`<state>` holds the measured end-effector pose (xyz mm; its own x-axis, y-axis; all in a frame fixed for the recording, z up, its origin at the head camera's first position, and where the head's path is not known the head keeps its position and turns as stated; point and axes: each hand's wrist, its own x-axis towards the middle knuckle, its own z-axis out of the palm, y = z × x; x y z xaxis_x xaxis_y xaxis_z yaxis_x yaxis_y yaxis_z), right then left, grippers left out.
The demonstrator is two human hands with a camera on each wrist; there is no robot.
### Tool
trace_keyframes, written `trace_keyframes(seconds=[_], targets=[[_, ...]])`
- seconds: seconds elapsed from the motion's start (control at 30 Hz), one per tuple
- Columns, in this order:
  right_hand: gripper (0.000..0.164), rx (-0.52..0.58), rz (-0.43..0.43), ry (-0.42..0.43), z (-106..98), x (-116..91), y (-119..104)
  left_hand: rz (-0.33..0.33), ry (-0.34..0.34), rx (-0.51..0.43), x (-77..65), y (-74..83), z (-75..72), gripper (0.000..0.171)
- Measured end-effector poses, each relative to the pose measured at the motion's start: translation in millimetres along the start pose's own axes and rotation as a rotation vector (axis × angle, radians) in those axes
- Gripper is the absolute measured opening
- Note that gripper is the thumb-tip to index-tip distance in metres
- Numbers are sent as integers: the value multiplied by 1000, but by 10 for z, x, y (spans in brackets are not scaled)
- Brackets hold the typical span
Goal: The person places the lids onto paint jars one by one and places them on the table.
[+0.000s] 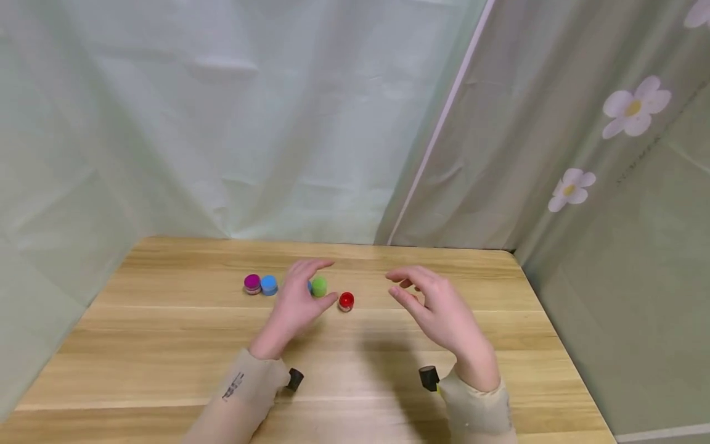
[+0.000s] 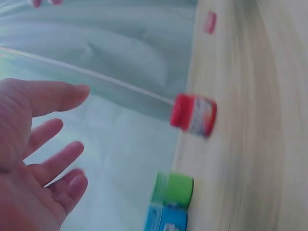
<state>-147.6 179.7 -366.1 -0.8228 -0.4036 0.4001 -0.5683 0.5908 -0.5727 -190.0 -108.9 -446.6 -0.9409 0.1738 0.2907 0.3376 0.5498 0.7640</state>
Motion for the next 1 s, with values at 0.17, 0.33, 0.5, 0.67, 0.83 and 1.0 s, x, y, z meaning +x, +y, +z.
trace_keyframes(seconds=[0.17, 0.33, 0.5, 0.67, 0.83, 1.0], targets=[[24, 22, 22, -5, -55, -60, 73, -102, -115, -141, -53, 64, 112, 70], [24, 19, 43, -24, -112, -103, 122, -194, -210, -106, -72, -7, 238, 71], [25, 12, 55, -43, -175, -120, 147, -255, -234, -51, -54, -76, 334, 70], [24, 17, 32, -38, -208, -115, 167, -297, -249, -56, -5, -125, 406, 66], [22, 15, 15, -32, -216, -106, 172, -320, -265, -27, 12, -132, 475, 63], [21, 22, -3, -27, -220, -106, 189, -285, -254, 27, 26, -144, 561, 59]])
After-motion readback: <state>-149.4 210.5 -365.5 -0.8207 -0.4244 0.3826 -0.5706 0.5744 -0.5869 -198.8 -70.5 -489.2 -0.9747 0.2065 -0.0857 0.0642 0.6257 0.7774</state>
